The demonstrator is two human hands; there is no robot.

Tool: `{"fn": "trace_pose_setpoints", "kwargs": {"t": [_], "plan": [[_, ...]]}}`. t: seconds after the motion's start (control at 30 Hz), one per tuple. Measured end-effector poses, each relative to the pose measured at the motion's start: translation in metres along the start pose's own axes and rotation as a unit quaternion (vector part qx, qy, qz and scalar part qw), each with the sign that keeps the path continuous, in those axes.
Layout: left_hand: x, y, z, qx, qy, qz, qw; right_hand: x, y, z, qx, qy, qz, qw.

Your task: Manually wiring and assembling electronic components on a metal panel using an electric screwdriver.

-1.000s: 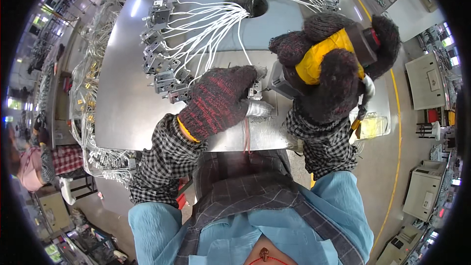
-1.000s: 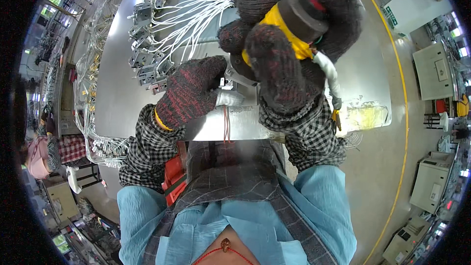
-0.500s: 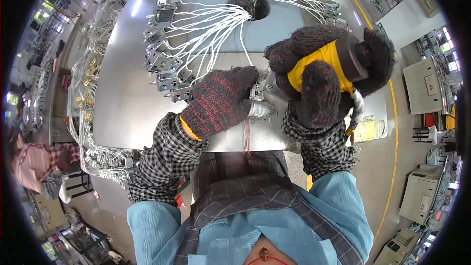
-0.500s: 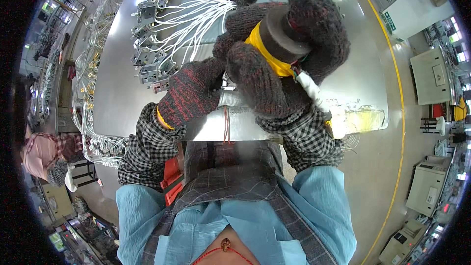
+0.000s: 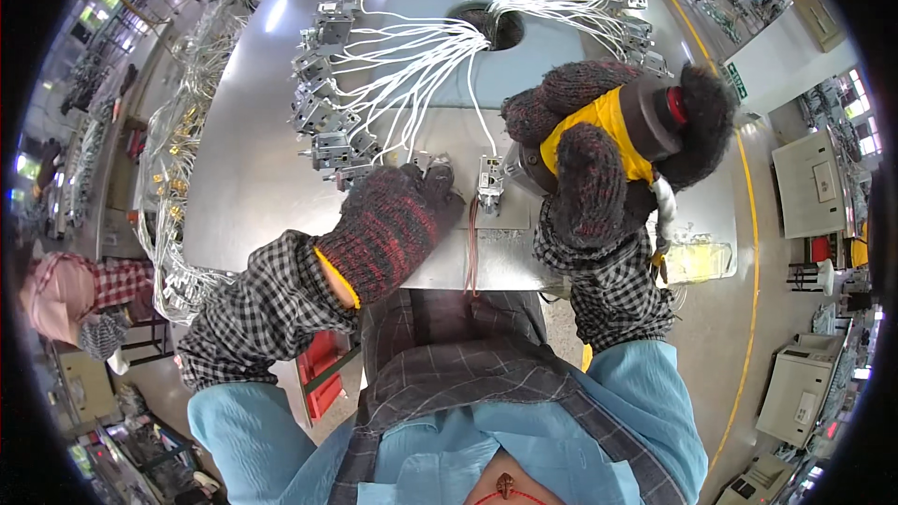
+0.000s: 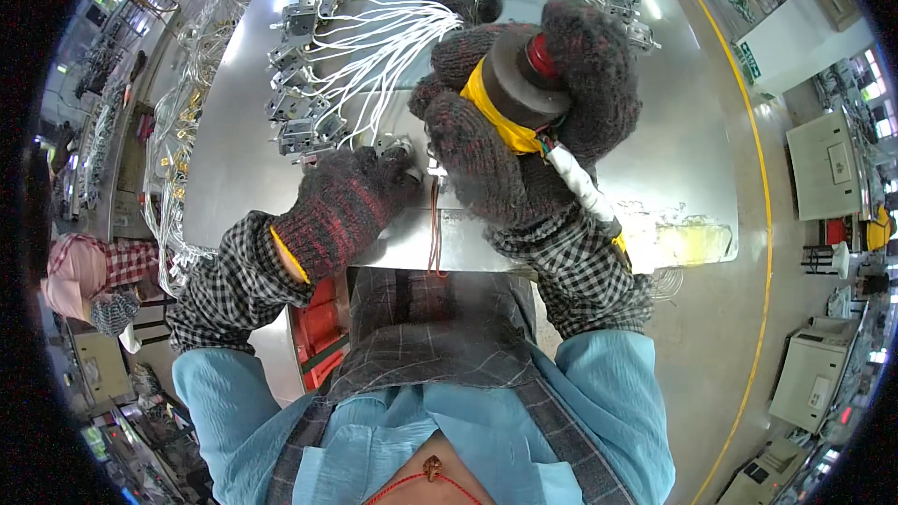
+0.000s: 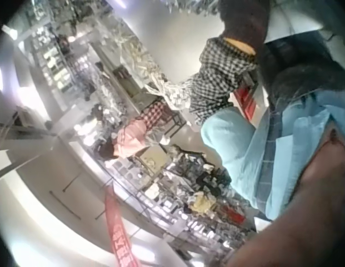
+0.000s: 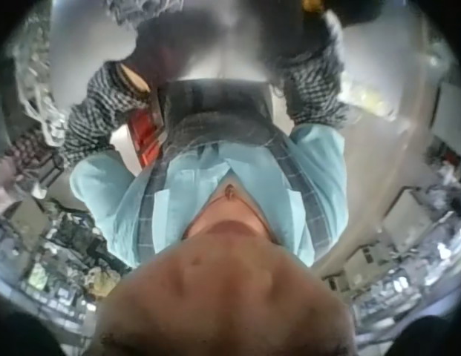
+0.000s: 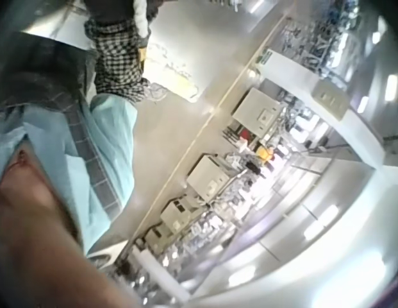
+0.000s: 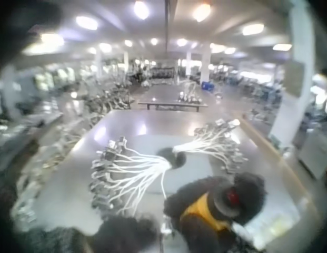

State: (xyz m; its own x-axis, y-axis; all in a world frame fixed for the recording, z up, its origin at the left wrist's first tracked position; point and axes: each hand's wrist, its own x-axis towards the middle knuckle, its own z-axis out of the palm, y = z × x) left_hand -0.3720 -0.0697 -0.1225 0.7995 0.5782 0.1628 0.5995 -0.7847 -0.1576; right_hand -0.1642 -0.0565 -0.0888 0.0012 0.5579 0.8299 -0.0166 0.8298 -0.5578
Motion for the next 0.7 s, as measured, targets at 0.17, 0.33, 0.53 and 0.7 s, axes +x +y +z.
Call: {"fn": "trace_pose_setpoints", "kwargs": {"t": [0.17, 0.33, 0.53, 0.7], "plan": [[0.003, -0.006, -0.018, -0.001, -0.088, 0.046, 0.995, 0.003, 0.002, -0.001, -0.006, 0.011, -0.05, 0.999], [-0.013, -0.021, -0.025, -0.592, 0.086, -0.081, 0.797, 0.005, 0.003, 0.011, 0.035, 0.056, -0.045, 0.997], [-0.012, -0.009, -0.005, -0.379, -0.013, -0.083, 0.921, 0.01, 0.006, 0.01, 0.113, 0.12, -0.01, 0.986], [0.009, 0.002, -0.004, -0.365, 0.107, -0.106, 0.919, 0.027, -0.005, -0.02, 0.048, 0.181, -0.002, 0.982]]}}
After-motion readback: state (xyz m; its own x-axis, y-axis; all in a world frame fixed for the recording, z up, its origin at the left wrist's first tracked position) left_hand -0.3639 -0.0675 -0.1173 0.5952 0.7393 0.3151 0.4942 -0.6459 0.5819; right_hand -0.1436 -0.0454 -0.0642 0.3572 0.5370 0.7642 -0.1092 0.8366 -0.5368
